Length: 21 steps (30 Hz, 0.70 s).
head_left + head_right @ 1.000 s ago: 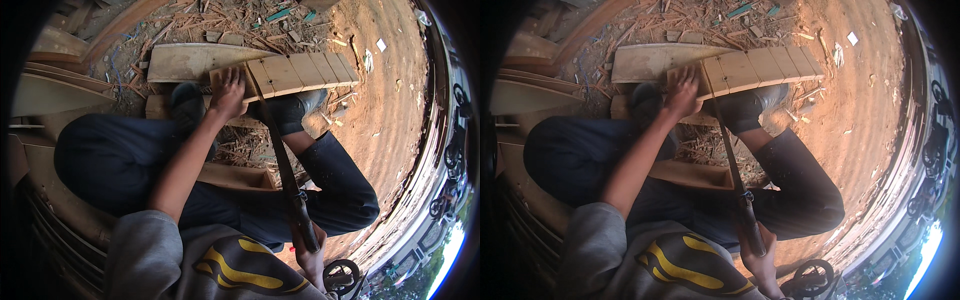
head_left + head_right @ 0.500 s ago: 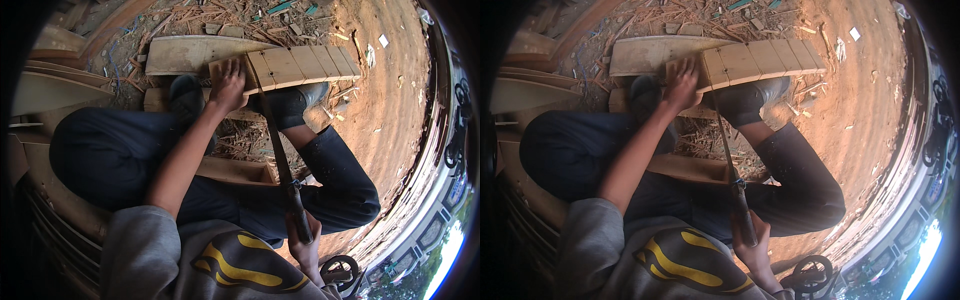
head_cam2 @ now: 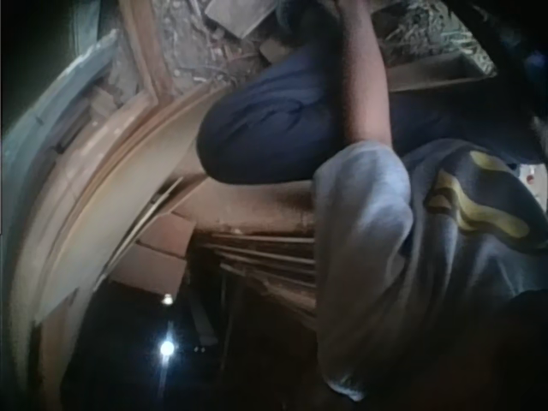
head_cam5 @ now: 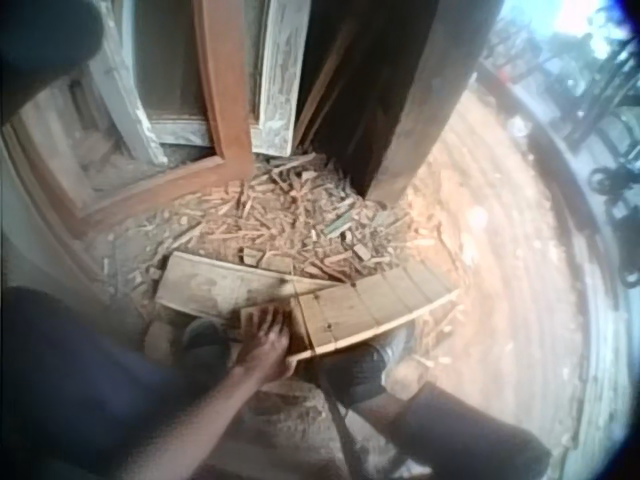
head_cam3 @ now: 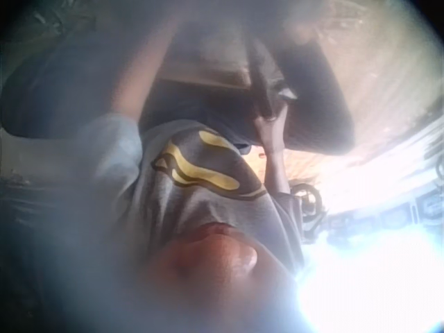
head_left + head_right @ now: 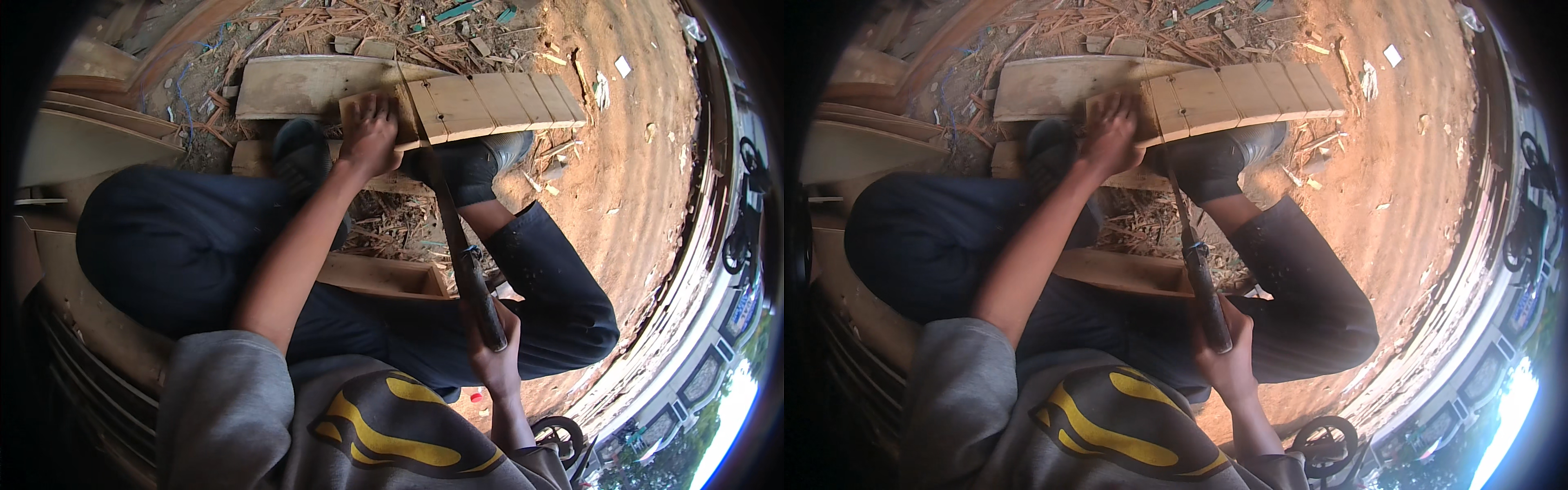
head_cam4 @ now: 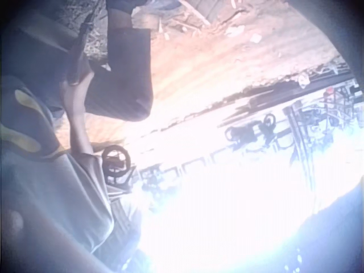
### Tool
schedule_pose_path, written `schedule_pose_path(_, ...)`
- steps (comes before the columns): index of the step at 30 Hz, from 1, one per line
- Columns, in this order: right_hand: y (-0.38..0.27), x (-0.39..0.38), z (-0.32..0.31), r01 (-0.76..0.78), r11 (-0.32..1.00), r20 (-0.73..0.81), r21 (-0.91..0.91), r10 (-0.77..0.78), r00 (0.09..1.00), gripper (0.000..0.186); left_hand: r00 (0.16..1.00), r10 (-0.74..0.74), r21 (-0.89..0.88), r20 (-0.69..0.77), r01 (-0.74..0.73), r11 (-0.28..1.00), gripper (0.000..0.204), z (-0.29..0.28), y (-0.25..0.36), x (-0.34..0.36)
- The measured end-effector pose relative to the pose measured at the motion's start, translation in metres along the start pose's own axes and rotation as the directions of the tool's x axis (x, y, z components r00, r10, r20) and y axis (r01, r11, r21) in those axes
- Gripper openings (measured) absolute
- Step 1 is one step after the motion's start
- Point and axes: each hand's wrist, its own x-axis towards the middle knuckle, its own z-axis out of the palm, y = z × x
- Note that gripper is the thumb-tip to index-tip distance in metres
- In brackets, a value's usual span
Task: The person sits on the ground and uses a hand saw to cut a wooden plank resting on a support. The person holds the plank with the left hand and saws with the right hand, producing sawdust as the cut progresses.
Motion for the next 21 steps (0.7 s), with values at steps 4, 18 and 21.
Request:
schedule_pose_path(4, -0.02, -0.008, -0.001, -0.098, 0.995, -0.013, 0.0, 0.098, 0.995, 0.006, 0.999, 0.011, -0.015, -0.044, -0.012, 1.0, 0.079, 0.002, -0.003, -0.001)
schedule_pose_path(18, -0.011, -0.006, -0.011, -0.109, 0.994, -0.008, 0.003, 0.109, 0.994, 0.011, 0.994, 0.005, 0.047, -0.113, 0.0, 0.999, 0.075, 0.003, 0.001, -0.005)
schedule_pose_path(21, 0.0, 0.0, -0.011, -0.052, 0.999, 0.009, -0.017, 0.052, 0.999, 0.011, 0.994, 0.002, 0.067, -0.106, 0.005, 0.998, 0.078, 0.006, 0.003, -0.004)
